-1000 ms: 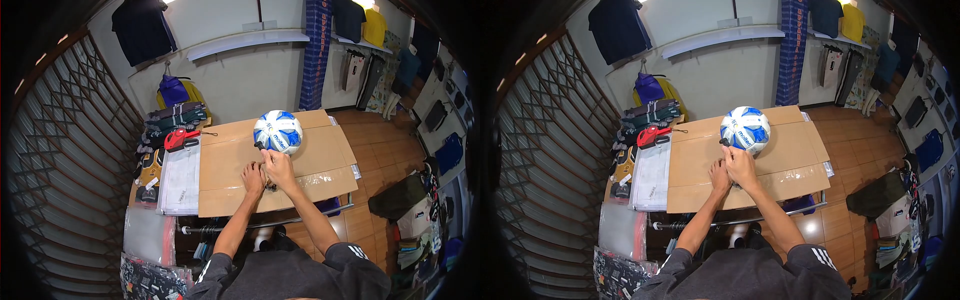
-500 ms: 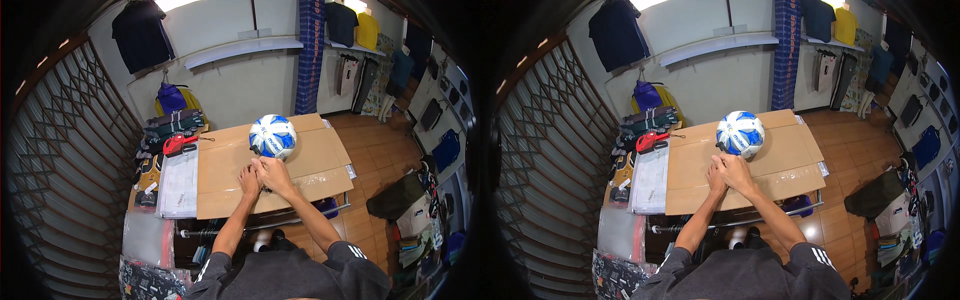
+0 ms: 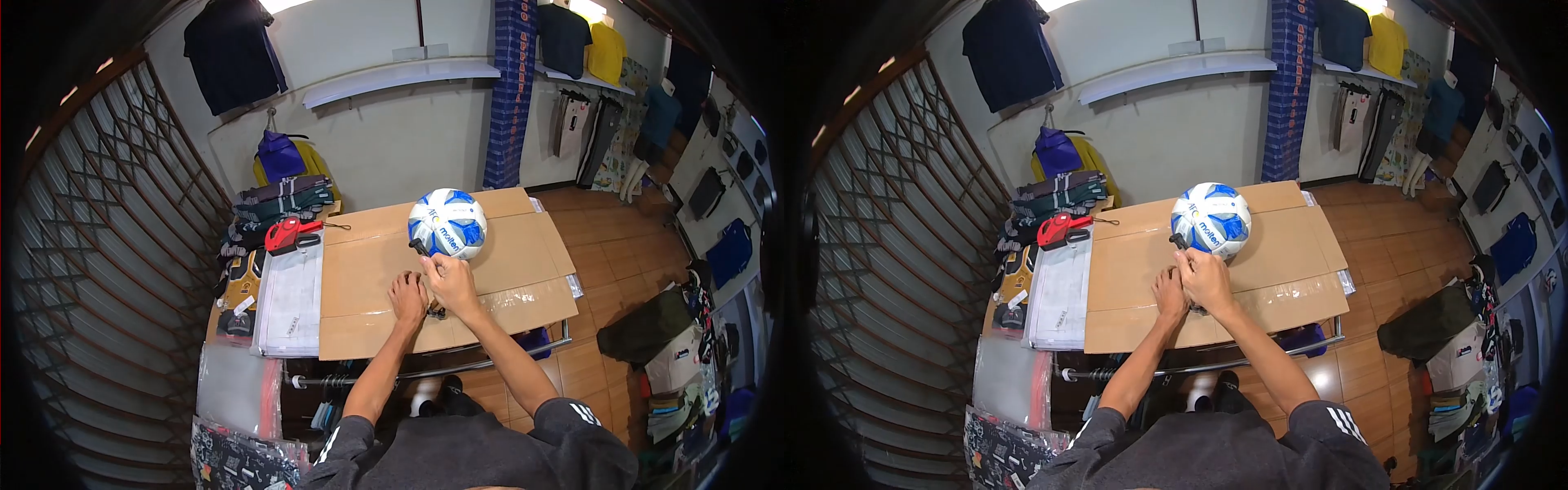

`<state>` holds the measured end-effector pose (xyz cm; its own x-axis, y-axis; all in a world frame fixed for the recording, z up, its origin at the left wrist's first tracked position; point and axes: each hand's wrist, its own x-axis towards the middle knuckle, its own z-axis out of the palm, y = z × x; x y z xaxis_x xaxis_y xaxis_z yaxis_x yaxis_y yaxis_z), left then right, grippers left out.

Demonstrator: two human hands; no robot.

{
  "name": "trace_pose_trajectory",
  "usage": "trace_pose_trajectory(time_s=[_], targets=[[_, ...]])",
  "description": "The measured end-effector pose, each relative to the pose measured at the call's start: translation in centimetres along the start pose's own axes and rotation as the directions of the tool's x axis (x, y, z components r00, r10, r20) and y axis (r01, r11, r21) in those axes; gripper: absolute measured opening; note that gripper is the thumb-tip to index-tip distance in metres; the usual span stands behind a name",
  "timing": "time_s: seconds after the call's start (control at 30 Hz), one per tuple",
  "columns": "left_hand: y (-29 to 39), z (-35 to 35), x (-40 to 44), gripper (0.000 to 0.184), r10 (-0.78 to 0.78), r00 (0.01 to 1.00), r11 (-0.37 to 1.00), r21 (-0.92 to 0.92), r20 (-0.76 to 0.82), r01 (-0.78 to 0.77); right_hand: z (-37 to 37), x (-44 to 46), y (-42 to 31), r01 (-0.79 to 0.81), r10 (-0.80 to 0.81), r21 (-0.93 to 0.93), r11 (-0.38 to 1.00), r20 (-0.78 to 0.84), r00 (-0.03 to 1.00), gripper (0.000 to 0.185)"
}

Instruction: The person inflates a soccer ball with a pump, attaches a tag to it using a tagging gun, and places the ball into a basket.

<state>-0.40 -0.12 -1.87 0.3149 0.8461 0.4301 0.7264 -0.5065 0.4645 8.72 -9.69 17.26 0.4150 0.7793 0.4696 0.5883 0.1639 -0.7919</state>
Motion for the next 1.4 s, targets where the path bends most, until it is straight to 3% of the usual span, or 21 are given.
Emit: trace_pose_trajectory(time_s=[0.27,0.37,0.57,0.67,1.07,1.17,1.4], targets=[[-0.2,0.2,0.1,0.029,-0.006,1.000,0.999,-0.031,-0.017,0.005,0.5,-2.5,2.1,-0.025,0.025,-0.025,0.999,-0.002,1.000,0.034],[-0.1,0.1,0.1,0.029,0.004,1.000,1.000,-0.014,-0.027,-0.005,0.1,-2.3,1.9,0.059,-0.059,0.036,0.998,-0.008,0.998,0.033],[0.2,0.1,-0.1,0.029,-0.018,1.000,1.000,-0.021,-0.019,0.017,-6.5,-0.2,-9.4,-0.107,0.109,-0.016,0.994,0.129,0.986,0.031],[0.2,0.0,-0.1,0.029,-0.021,1.000,1.000,-0.005,0.000,0.021,-5.2,0.3,-7.9,-0.038,0.034,0.064,0.997,0.064,0.997,0.030],[-0.1,0.4,0.0,0.032,-0.023,1.000,1.000,0.002,0.007,0.023,1.7,-2.0,1.6,-0.033,0.029,-0.045,0.998,-0.072,0.997,0.029],[-0.6,0.7,0.0,0.035,-0.021,0.999,1.000,-0.014,0.040,0.022,1.8,-2.9,1.2,-0.088,0.087,-0.020,0.996,-0.031,0.996,0.030],[-0.1,-0.1,0.0,0.033,-0.022,0.999,0.997,-0.067,0.036,0.024,-1.2,-4.1,-2.3,-0.021,0.019,0.036,0.999,0.036,0.999,0.032]])
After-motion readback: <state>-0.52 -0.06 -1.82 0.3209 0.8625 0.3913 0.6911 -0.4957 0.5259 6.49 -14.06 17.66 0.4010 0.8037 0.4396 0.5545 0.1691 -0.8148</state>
